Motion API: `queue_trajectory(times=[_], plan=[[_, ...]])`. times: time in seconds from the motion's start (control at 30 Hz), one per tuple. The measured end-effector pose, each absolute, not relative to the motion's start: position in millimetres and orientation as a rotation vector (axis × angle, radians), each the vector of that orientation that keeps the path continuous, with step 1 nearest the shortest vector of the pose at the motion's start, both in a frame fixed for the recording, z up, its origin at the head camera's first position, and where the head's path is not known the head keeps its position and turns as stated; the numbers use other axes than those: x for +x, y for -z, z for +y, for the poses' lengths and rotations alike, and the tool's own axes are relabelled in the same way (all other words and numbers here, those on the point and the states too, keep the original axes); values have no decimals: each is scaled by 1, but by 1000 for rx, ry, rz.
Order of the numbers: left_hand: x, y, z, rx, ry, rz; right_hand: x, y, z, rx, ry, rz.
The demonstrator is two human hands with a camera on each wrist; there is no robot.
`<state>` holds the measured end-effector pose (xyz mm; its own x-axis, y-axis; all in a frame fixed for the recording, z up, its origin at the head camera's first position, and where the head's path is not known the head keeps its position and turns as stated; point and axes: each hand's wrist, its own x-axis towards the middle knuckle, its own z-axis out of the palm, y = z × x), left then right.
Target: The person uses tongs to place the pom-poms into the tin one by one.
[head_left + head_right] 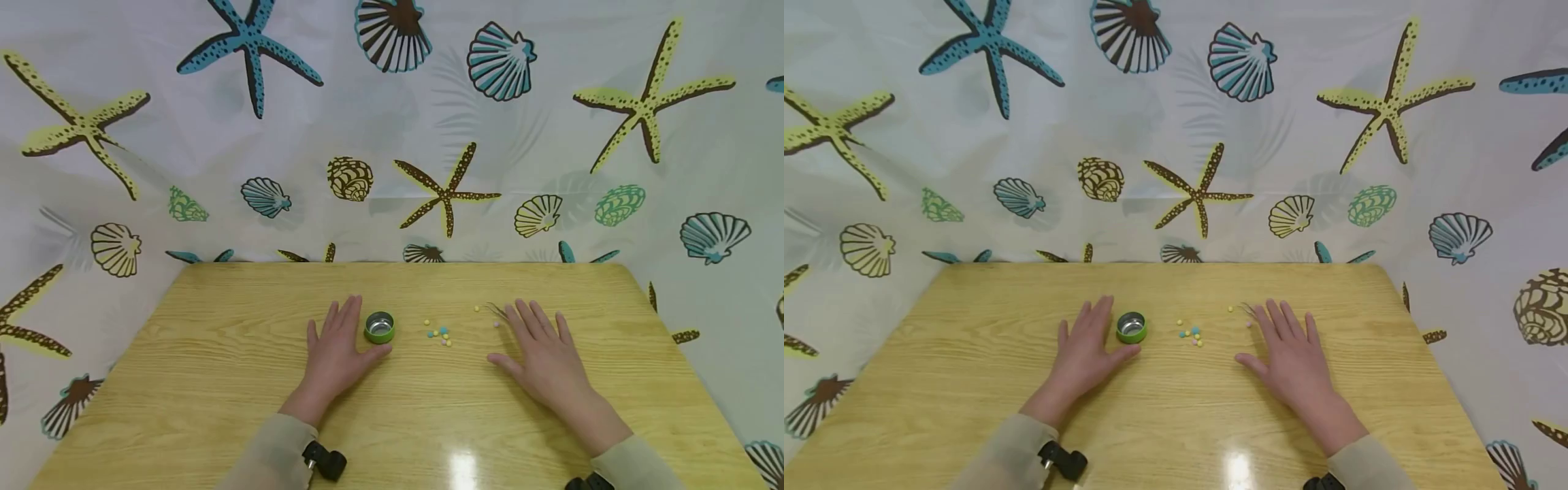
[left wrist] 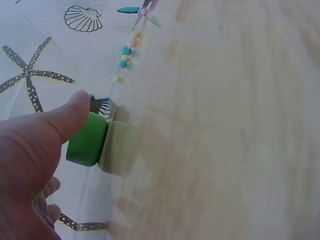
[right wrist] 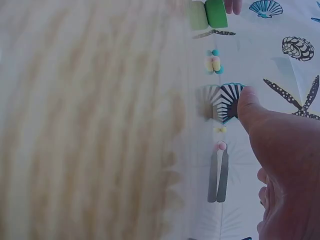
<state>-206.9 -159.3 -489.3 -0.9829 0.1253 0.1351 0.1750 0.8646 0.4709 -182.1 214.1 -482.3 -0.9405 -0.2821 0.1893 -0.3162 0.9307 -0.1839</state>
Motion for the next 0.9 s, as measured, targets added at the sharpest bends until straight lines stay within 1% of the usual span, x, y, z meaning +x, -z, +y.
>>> queue_trajectory(times=[0.9], plan=[[-217,501,-149,-220,937,-2857,-189,481,239,437,-331,-2959]])
